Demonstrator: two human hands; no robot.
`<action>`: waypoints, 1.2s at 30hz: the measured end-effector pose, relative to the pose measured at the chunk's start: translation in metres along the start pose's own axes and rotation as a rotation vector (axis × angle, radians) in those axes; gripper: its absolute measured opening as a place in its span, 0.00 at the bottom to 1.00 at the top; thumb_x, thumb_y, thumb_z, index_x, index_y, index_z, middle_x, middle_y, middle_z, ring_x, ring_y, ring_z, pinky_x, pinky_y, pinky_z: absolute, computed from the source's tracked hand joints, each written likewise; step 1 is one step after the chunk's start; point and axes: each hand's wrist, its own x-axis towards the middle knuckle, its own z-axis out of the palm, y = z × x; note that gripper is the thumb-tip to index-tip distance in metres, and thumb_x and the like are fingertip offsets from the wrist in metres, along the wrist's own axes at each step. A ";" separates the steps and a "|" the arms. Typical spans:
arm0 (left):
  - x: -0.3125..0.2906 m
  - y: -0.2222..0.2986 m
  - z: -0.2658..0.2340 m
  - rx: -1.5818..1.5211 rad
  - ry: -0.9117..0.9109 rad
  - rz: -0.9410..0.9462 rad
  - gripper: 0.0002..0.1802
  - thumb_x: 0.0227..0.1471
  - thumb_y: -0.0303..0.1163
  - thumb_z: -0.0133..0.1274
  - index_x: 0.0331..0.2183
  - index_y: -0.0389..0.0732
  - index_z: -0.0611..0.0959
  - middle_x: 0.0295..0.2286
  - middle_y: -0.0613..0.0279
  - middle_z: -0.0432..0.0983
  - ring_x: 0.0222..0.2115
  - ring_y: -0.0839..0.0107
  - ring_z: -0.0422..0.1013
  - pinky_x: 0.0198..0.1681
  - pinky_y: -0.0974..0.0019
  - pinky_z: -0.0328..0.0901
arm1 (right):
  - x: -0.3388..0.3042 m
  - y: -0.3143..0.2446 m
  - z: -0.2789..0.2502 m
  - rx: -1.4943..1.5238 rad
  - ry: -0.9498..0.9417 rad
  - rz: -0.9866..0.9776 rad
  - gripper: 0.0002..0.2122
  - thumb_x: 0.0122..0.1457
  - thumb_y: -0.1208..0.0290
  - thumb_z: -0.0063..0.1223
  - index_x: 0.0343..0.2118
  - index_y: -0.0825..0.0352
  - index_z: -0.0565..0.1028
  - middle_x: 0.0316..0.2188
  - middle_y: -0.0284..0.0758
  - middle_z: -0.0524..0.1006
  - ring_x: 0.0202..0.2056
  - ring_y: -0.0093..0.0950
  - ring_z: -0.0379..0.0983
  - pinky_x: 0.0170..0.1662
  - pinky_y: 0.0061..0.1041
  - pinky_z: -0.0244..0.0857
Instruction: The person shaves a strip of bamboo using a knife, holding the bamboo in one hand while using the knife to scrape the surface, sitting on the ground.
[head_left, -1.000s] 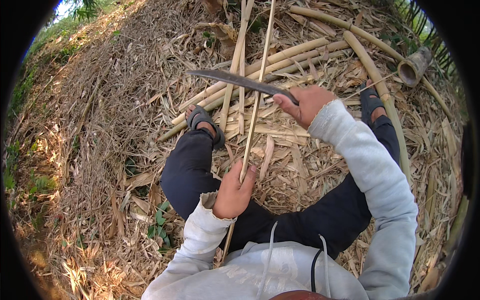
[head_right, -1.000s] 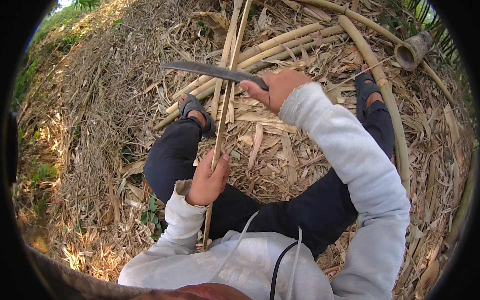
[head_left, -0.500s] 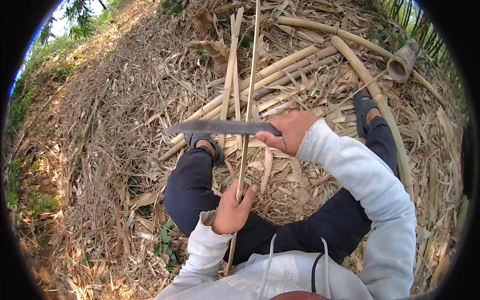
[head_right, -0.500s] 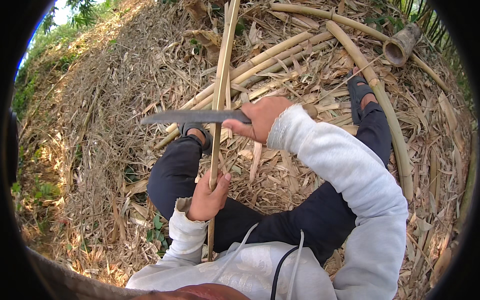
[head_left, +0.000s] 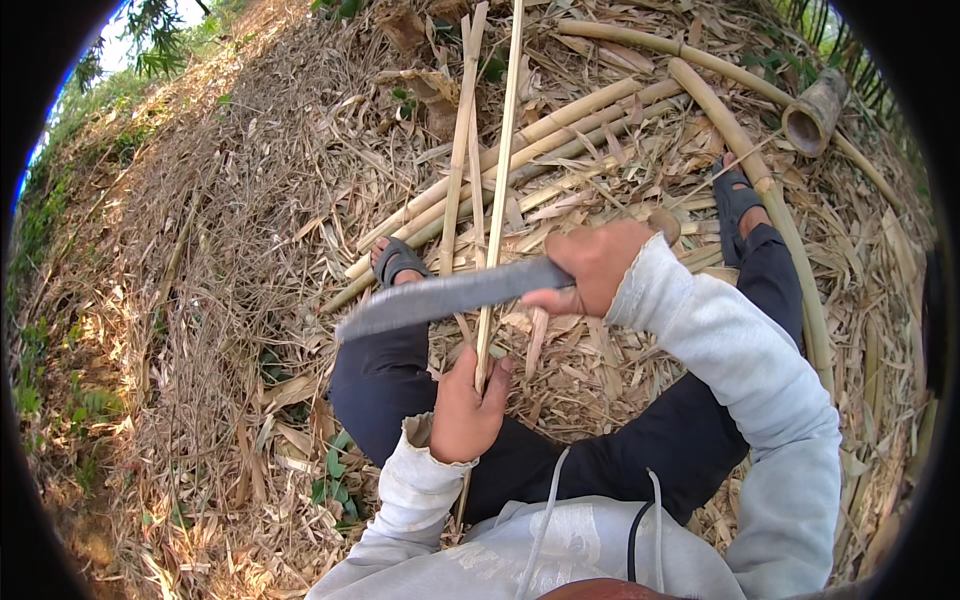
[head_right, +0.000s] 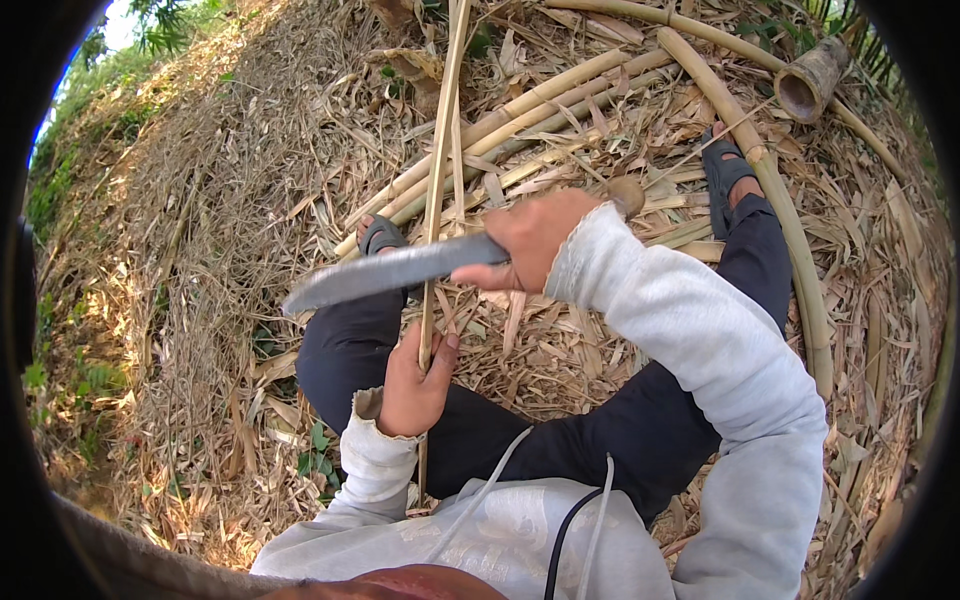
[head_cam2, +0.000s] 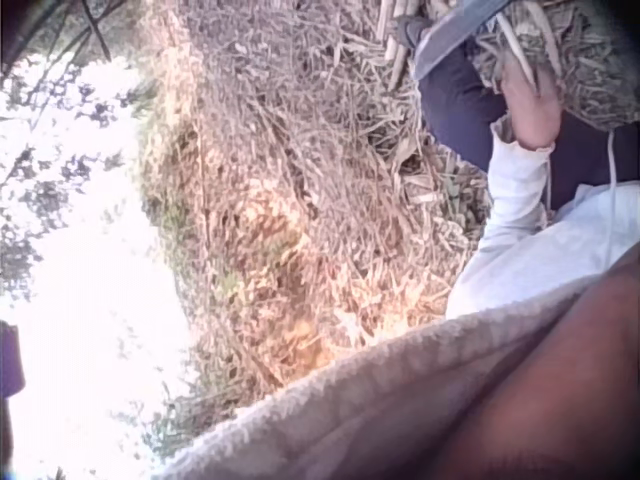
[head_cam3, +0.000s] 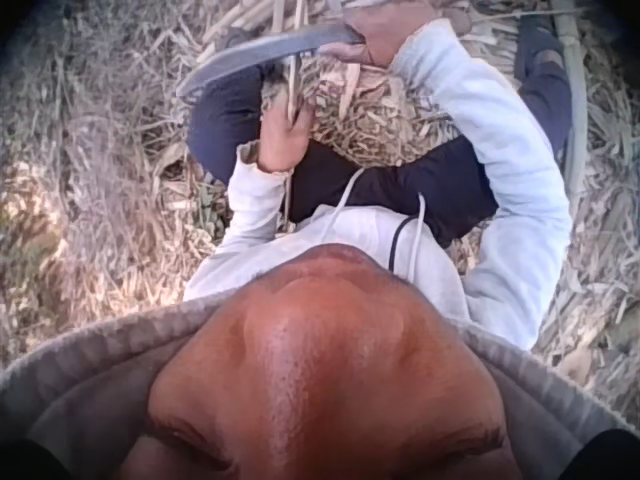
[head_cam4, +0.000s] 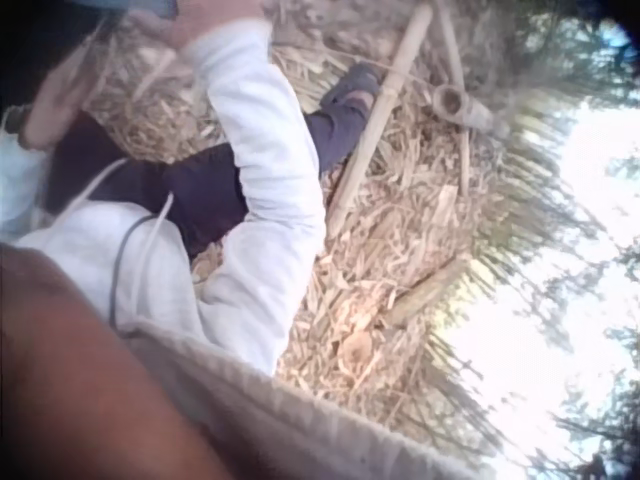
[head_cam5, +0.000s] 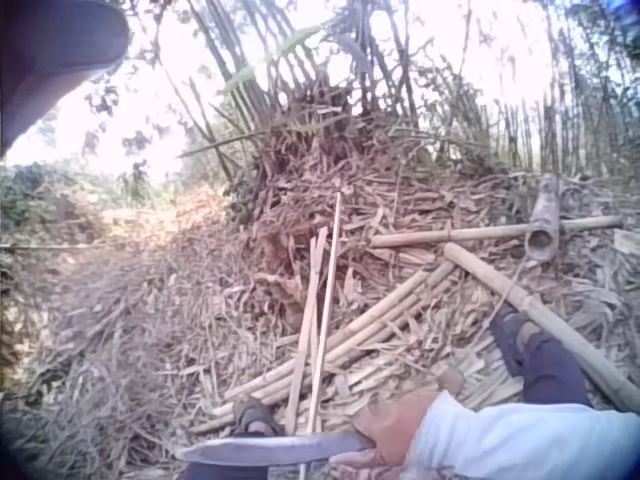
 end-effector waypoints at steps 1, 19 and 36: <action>-0.002 0.000 -0.001 -0.034 -0.008 -0.019 0.10 0.58 0.28 0.51 0.27 0.37 0.69 0.16 0.63 0.63 0.18 0.75 0.60 0.23 0.67 0.59 | 0.005 0.009 -0.004 0.004 0.007 0.100 0.31 0.57 0.35 0.41 0.23 0.66 0.73 0.17 0.45 0.75 0.22 0.45 0.76 0.27 0.40 0.71; -0.007 -0.019 -0.006 -0.018 -0.076 0.031 0.13 0.56 0.27 0.54 0.25 0.41 0.66 0.18 0.73 0.57 0.20 0.81 0.54 0.23 0.72 0.54 | 0.034 0.050 -0.029 -0.042 -0.042 0.306 0.33 0.63 0.38 0.27 0.28 0.65 0.76 0.21 0.46 0.75 0.27 0.47 0.74 0.36 0.42 0.69; -0.013 -0.033 -0.010 -0.324 -0.188 -0.149 0.10 0.58 0.26 0.48 0.27 0.43 0.65 0.15 0.74 0.59 0.12 0.84 0.54 0.14 0.76 0.50 | 0.040 0.068 -0.032 -0.087 -0.208 0.355 0.39 0.60 0.32 0.19 0.34 0.63 0.80 0.27 0.43 0.79 0.33 0.40 0.77 0.42 0.38 0.70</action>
